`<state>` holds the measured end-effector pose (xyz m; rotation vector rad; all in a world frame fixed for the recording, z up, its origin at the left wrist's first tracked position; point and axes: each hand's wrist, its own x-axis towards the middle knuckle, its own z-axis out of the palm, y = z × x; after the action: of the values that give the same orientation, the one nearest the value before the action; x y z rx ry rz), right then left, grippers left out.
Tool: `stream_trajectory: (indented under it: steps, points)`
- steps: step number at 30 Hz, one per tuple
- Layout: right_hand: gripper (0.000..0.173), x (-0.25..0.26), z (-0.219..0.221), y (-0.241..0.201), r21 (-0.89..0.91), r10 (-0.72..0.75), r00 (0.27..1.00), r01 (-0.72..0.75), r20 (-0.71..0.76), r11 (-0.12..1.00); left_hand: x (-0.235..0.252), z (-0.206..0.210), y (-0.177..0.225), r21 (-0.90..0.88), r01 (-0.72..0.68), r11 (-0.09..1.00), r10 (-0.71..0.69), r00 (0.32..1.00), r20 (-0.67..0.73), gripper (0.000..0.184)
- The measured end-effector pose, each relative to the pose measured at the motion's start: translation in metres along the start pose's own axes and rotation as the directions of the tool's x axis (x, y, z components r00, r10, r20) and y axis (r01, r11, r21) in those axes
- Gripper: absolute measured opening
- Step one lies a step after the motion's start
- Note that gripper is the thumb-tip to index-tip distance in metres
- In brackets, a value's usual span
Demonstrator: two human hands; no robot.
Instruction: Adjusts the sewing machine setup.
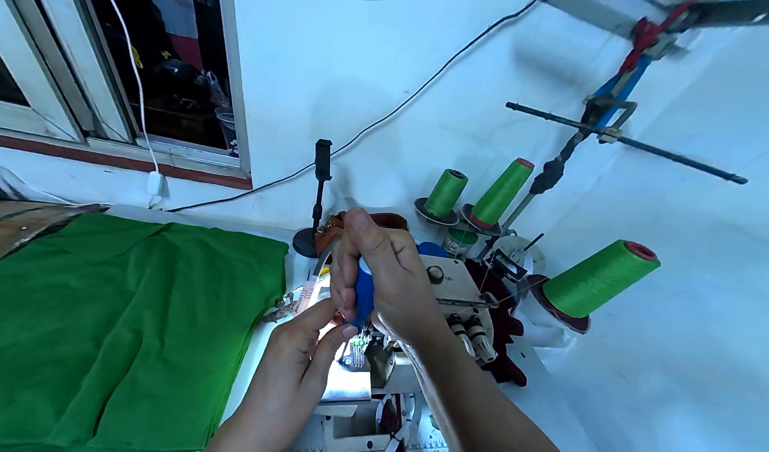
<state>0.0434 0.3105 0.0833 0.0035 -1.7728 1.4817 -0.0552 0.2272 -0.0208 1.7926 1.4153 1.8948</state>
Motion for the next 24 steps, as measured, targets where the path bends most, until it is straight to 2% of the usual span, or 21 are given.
stream_trajectory:
  steps: [4, 7, 9, 11, 13, 16, 18, 21, 24]
  points:
    - [0.046, 0.006, -0.004, 0.000, -0.039, 0.071, 0.997, -0.071, 0.003, 0.997, 0.004, -0.002, -0.003, 0.000, 0.026, 1.000, -0.026, 0.999, 0.024, 0.019]
    - [0.041, 0.011, -0.005, -0.016, -0.319, 0.158, 0.987, -0.160, -0.033, 0.934, 0.006, -0.002, -0.004, -0.020, 0.052, 0.998, -0.052, 0.998, 0.023, 0.024]
    - [0.040, 0.010, 0.000, -0.026, -0.431, 0.166, 0.983, -0.185, -0.082, 0.883, 0.005, 0.000, -0.003, 0.003, 0.062, 0.998, -0.062, 0.998, 0.006, 0.025]
    - [0.042, 0.007, 0.008, -0.025, -0.429, 0.117, 0.985, -0.162, -0.129, 0.889, 0.002, 0.001, -0.002, -0.002, 0.050, 0.999, -0.050, 0.999, -0.009, 0.024]
    - [0.044, 0.002, 0.016, -0.016, -0.453, 0.020, 0.971, -0.128, -0.237, 0.882, 0.003, 0.002, 0.005, -0.090, 0.090, 0.992, -0.091, 0.996, -0.010, 0.024]
    - [0.046, -0.004, 0.024, -0.003, -0.534, -0.166, 0.912, -0.067, -0.376, 0.843, 0.015, -0.006, 0.018, -0.354, 0.204, 0.913, -0.174, 0.978, 0.116, 0.049]
    - [0.047, -0.007, 0.028, -0.001, -0.569, -0.237, 0.881, -0.044, -0.410, 0.821, 0.025, -0.010, 0.019, -0.509, 0.217, 0.833, -0.127, 0.970, 0.205, 0.049]
    - [0.045, -0.007, 0.032, 0.003, -0.600, -0.303, 0.857, -0.008, -0.416, 0.800, 0.033, -0.012, 0.018, -0.617, 0.237, 0.750, -0.076, 0.958, 0.276, 0.045]
    - [0.044, -0.005, 0.030, 0.003, -0.594, -0.322, 0.849, 0.011, -0.420, 0.804, 0.043, -0.019, 0.021, -0.620, 0.119, 0.775, 0.032, 0.974, 0.226, 0.056]
